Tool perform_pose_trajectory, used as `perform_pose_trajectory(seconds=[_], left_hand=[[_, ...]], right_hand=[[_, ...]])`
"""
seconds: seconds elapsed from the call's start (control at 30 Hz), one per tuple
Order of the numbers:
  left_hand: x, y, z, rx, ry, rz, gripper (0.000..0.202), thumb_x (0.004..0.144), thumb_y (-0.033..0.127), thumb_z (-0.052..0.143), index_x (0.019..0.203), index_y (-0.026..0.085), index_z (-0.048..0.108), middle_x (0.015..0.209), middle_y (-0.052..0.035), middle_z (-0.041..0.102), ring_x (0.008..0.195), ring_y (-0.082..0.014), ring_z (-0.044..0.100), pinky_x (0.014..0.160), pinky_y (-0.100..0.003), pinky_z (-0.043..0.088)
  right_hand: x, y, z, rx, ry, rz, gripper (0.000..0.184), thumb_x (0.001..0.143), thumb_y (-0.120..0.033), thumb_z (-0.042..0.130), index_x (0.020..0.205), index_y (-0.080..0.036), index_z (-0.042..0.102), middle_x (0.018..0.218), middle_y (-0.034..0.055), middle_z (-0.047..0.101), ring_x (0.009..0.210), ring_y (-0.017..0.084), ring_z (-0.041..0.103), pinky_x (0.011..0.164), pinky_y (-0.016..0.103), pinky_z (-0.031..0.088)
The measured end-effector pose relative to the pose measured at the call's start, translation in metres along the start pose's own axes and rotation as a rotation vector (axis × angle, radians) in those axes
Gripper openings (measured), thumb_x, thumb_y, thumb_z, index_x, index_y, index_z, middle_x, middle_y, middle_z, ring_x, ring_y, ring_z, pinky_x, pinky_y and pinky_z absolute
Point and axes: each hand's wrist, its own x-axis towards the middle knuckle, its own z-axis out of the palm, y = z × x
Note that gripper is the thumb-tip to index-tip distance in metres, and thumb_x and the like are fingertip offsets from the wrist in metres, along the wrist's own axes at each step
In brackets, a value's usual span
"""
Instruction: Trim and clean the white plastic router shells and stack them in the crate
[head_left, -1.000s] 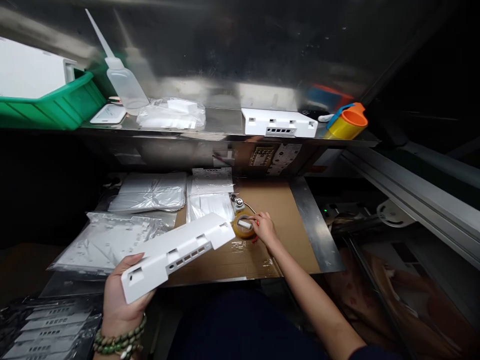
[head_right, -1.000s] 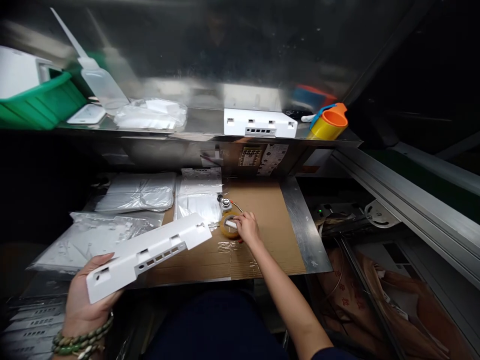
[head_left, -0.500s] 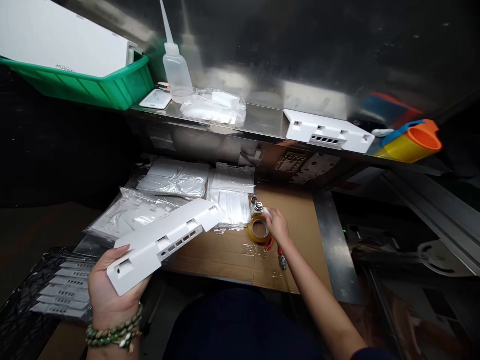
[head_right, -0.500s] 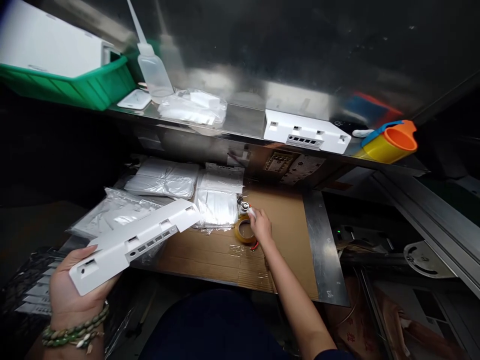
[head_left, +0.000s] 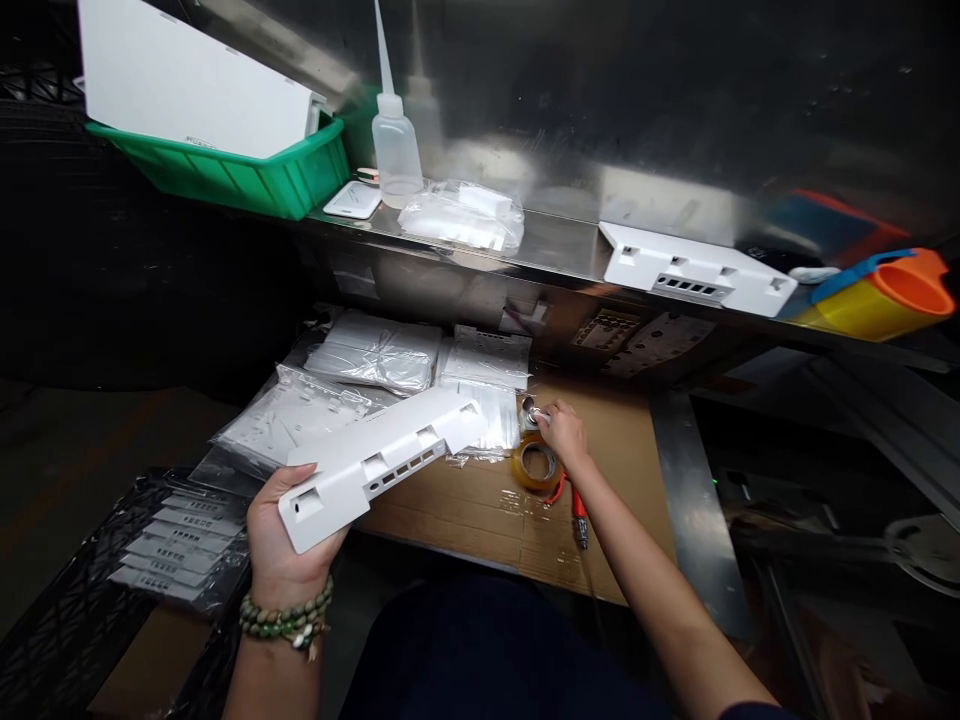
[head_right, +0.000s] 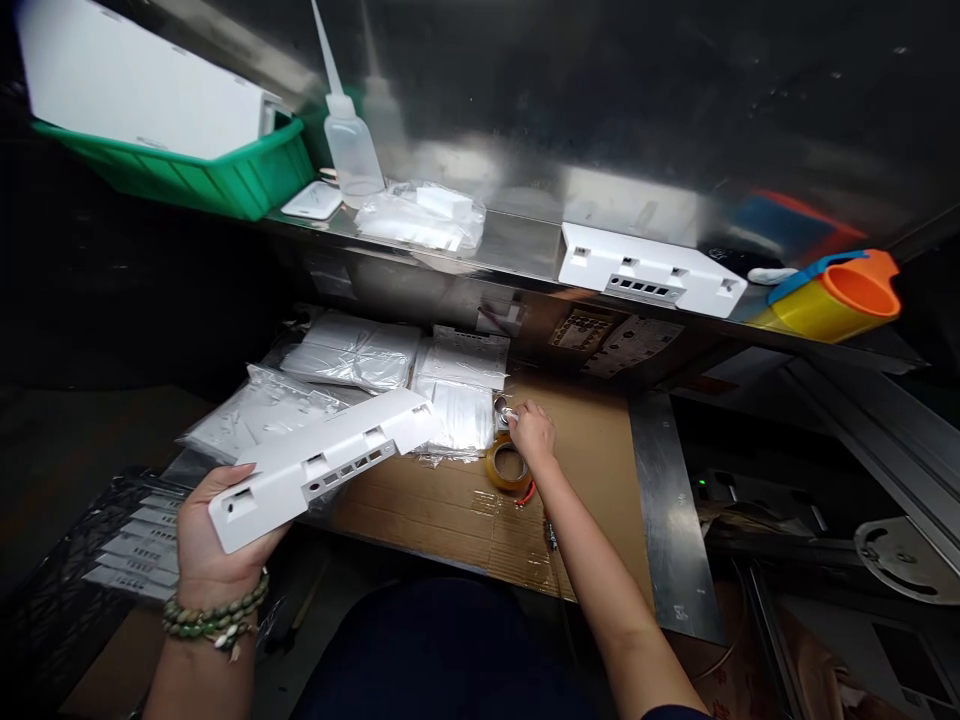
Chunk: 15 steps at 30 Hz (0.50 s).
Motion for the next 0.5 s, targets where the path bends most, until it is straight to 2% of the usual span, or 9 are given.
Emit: perform_pose_trajectory(seconds=[0.1, 0.17, 0.23, 0.3, 0.37, 0.43, 0.5], left_hand=[[-0.011, -0.007, 0.005, -0.018, -0.022, 0.026, 0.042, 0.077, 0.004, 0.053, 0.115, 0.011, 0.069, 0.080, -0.0044, 0.078, 0.070, -0.0231, 0.075, 0.073, -0.037, 0.067], [-0.019, -0.016, 0.008, -0.029, -0.039, 0.059, 0.045, 0.076, 0.004, 0.053, 0.117, 0.012, 0.068, 0.080, -0.0042, 0.078, 0.072, -0.0233, 0.075, 0.076, -0.039, 0.067], [-0.028, -0.026, 0.009, -0.041, -0.046, 0.089, 0.047, 0.074, 0.004, 0.053, 0.118, 0.013, 0.068, 0.082, -0.0047, 0.078, 0.074, -0.0239, 0.075, 0.080, -0.041, 0.067], [-0.037, -0.039, 0.010, -0.045, -0.041, 0.125, 0.049, 0.072, 0.005, 0.054, 0.118, 0.014, 0.068, 0.087, -0.0050, 0.079, 0.076, -0.0245, 0.076, 0.082, -0.043, 0.067], [-0.047, -0.051, 0.012, -0.035, -0.027, 0.163, 0.051, 0.072, 0.005, 0.055, 0.119, 0.016, 0.068, 0.092, -0.0046, 0.079, 0.081, -0.0256, 0.076, 0.081, -0.044, 0.067], [-0.059, -0.063, 0.015, -0.016, -0.019, 0.202, 0.054, 0.071, 0.006, 0.057, 0.122, 0.019, 0.068, 0.096, -0.0032, 0.079, 0.088, -0.0268, 0.076, 0.080, -0.042, 0.067], [-0.072, -0.074, 0.019, -0.003, -0.026, 0.232, 0.058, 0.069, 0.006, 0.057, 0.124, 0.023, 0.067, 0.099, -0.0018, 0.079, 0.096, -0.0277, 0.075, 0.079, -0.040, 0.067]], right_hand=[[-0.007, -0.005, -0.017, 0.084, 0.054, 0.011, 0.021, 0.094, -0.027, 0.063, 0.103, -0.013, 0.076, 0.108, 0.0144, 0.071, 0.101, 0.027, 0.066, 0.088, 0.035, 0.049], [-0.022, -0.016, -0.039, 0.153, 0.122, 0.012, 0.028, 0.096, -0.035, 0.061, 0.110, -0.014, 0.073, 0.111, 0.0134, 0.070, 0.100, 0.025, 0.067, 0.086, 0.034, 0.051], [-0.045, -0.035, -0.067, 0.317, 0.221, -0.036, 0.032, 0.099, -0.042, 0.059, 0.115, -0.016, 0.070, 0.113, 0.0110, 0.069, 0.100, 0.023, 0.067, 0.086, 0.033, 0.052], [-0.072, -0.060, -0.093, 0.632, 0.328, -0.171, 0.026, 0.098, -0.040, 0.062, 0.112, -0.019, 0.071, 0.110, 0.0087, 0.070, 0.100, 0.021, 0.066, 0.085, 0.033, 0.053], [-0.095, -0.083, -0.113, 0.788, 0.325, -0.295, 0.019, 0.097, -0.034, 0.065, 0.109, -0.022, 0.073, 0.105, 0.0070, 0.069, 0.097, 0.020, 0.066, 0.083, 0.032, 0.053], [-0.108, -0.097, -0.123, 0.804, 0.333, -0.354, 0.014, 0.096, -0.030, 0.067, 0.105, -0.024, 0.075, 0.099, 0.0057, 0.069, 0.092, 0.019, 0.066, 0.079, 0.032, 0.053], [-0.114, -0.102, -0.124, 0.765, 0.368, -0.370, 0.011, 0.096, -0.028, 0.067, 0.100, -0.024, 0.076, 0.094, 0.0051, 0.067, 0.087, 0.019, 0.065, 0.077, 0.033, 0.053]])
